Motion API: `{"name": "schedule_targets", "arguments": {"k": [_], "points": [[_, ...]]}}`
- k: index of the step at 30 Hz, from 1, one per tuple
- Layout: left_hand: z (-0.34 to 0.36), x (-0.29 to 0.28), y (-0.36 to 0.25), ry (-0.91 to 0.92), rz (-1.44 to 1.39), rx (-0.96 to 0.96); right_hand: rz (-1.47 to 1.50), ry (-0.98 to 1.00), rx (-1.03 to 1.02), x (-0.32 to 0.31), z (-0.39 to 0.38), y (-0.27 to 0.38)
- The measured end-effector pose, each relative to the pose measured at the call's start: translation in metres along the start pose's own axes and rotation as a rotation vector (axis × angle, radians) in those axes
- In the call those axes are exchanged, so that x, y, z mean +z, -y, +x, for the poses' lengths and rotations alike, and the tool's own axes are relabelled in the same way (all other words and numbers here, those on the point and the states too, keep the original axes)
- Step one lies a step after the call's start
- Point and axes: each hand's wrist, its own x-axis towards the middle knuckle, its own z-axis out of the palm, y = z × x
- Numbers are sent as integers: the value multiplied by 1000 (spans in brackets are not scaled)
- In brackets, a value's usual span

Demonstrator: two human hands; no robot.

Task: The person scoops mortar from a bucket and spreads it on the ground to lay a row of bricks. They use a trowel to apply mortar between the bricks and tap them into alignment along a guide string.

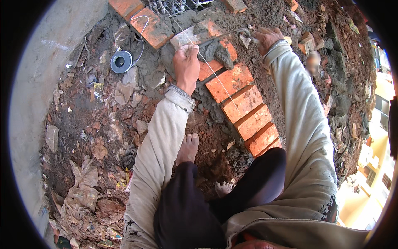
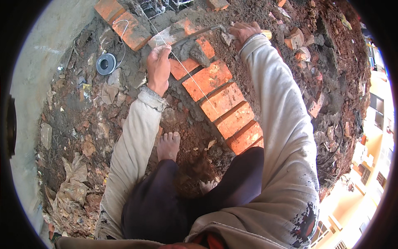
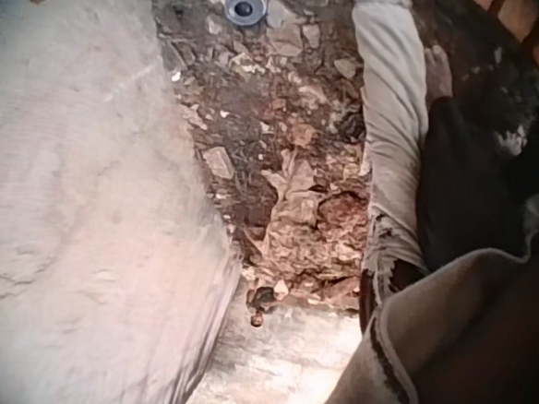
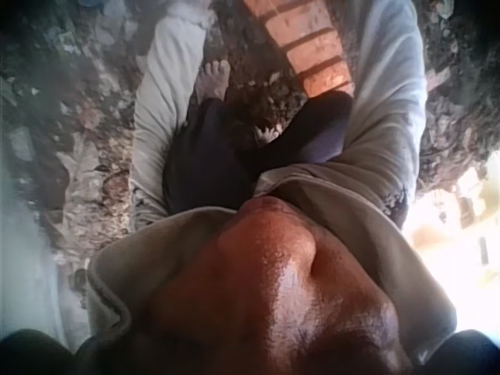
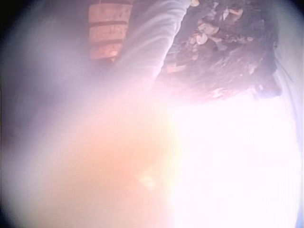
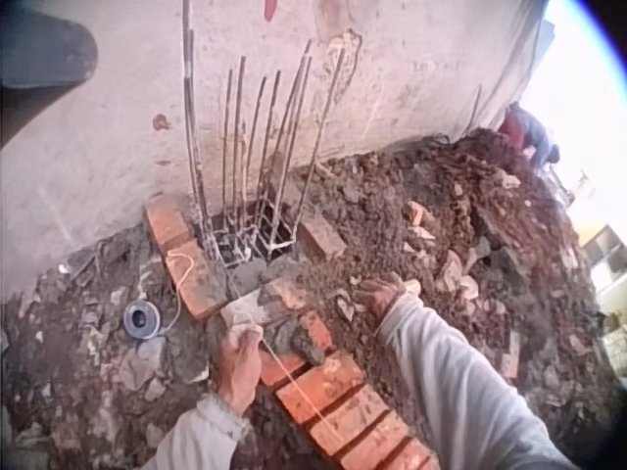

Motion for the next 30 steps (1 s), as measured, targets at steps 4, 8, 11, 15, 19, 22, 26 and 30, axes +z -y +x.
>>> {"name": "schedule_targets", "arguments": {"k": [4,8,11,15,19,22,26,30], "points": [[2,0,2,34,41,8,-4,-50,-51,-13,0,-20],[10,2,17,22,96,113,-131,-80,-128,-2,21,3],[8,0,18,20,201,214,-77,28,-34,-28,9,-9],[-2,-7,7,43,500,234,-164,-22,-27,8,7,-1],[-13,-12,11,66,717,383,-113,-107,68,-14,-11,-20],[-19,-17,14,94,785,452,-96,-189,-13,-5,-8,-11],[-16,-17,21,27,815,533,-29,-186,108,-29,2,-26],[-21,-20,23,40,825,519,-174,-135,30,-21,34,-14]]}}
